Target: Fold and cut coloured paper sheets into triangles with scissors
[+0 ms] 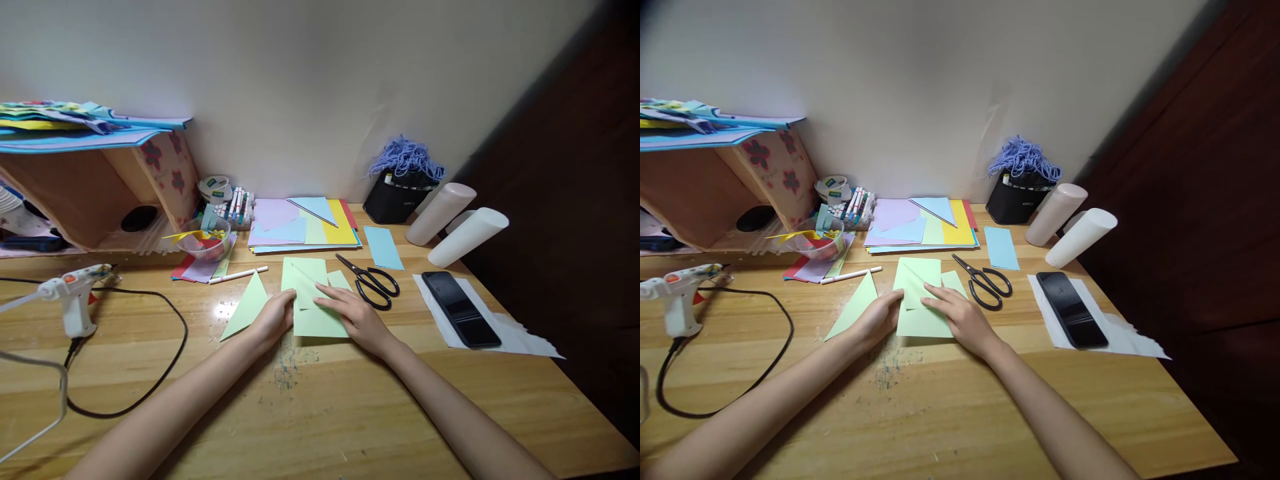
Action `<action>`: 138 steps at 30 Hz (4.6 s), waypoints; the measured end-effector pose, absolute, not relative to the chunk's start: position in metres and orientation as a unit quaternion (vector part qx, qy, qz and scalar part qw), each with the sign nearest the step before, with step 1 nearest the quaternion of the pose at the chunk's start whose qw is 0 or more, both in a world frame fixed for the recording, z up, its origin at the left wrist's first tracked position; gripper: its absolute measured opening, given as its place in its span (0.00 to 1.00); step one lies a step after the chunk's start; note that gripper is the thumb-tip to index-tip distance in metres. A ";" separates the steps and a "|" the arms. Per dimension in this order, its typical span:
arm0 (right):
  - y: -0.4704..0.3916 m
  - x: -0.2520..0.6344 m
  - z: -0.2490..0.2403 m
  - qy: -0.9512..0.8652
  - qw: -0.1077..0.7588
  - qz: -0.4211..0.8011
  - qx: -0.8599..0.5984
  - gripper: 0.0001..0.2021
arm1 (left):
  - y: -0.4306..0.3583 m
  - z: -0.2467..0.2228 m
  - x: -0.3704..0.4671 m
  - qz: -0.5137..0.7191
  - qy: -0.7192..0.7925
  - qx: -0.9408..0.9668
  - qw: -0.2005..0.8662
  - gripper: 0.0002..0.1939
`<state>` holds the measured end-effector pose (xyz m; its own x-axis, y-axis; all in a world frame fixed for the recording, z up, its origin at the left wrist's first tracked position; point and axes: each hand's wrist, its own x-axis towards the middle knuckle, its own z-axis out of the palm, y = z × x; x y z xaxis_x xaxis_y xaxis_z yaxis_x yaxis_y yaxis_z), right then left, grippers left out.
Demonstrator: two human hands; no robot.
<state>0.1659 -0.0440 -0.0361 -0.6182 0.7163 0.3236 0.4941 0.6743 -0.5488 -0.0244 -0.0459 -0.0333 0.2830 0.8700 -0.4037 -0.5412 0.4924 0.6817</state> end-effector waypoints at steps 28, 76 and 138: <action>-0.058 0.148 -0.030 -0.563 0.380 0.531 -0.508 0.17 | -0.064 -0.034 -0.012 0.361 0.526 0.570 0.517 0.18; -0.035 0.171 -0.028 -0.533 0.431 0.557 -0.470 0.14 | -0.043 -0.004 -0.037 0.201 0.535 0.637 0.517 0.17; -0.037 0.174 -0.025 -0.515 0.479 0.540 -0.461 0.09 | -0.034 0.010 -0.050 0.237 0.564 0.614 0.498 0.14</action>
<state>0.1739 -0.0371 -0.0250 -0.1145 0.9934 -0.0049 -0.0427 -0.0098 -0.9990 -0.0498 -0.0345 0.0098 0.2517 0.9289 -0.2717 0.4573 0.1333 0.8793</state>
